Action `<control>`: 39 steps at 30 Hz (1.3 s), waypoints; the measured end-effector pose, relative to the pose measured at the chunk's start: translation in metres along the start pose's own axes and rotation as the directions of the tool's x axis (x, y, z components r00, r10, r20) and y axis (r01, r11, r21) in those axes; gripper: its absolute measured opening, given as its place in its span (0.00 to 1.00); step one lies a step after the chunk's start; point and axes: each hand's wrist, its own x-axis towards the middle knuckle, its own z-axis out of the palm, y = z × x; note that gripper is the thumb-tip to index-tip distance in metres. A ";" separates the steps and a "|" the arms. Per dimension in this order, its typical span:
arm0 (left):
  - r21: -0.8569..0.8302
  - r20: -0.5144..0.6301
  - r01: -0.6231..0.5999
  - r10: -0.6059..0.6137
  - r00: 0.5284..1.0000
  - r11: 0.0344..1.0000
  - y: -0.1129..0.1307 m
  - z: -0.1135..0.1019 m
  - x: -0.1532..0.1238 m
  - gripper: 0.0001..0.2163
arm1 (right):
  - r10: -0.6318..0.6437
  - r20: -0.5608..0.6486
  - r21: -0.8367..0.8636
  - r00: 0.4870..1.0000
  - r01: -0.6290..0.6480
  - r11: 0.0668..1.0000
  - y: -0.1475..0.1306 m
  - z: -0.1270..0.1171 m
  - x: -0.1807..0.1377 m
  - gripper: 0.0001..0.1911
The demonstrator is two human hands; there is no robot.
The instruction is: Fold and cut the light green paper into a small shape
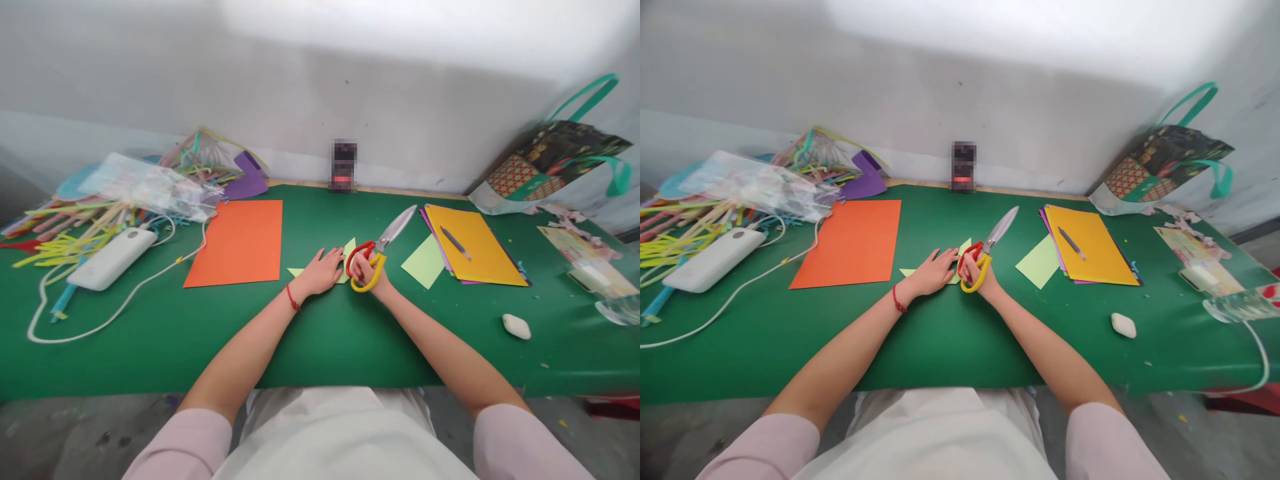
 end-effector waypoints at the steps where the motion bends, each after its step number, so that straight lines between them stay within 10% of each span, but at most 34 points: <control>1: -0.005 0.002 -0.001 0.001 1.000 1.000 0.000 0.000 0.000 0.21 | 0.000 0.006 0.006 1.000 0.000 1.000 0.000 0.001 0.000 0.26; 39: -0.010 -0.021 0.000 0.000 1.000 1.000 0.000 0.003 0.000 0.20 | 0.092 0.035 -0.006 0.995 -0.092 0.996 0.004 0.009 -0.012 0.24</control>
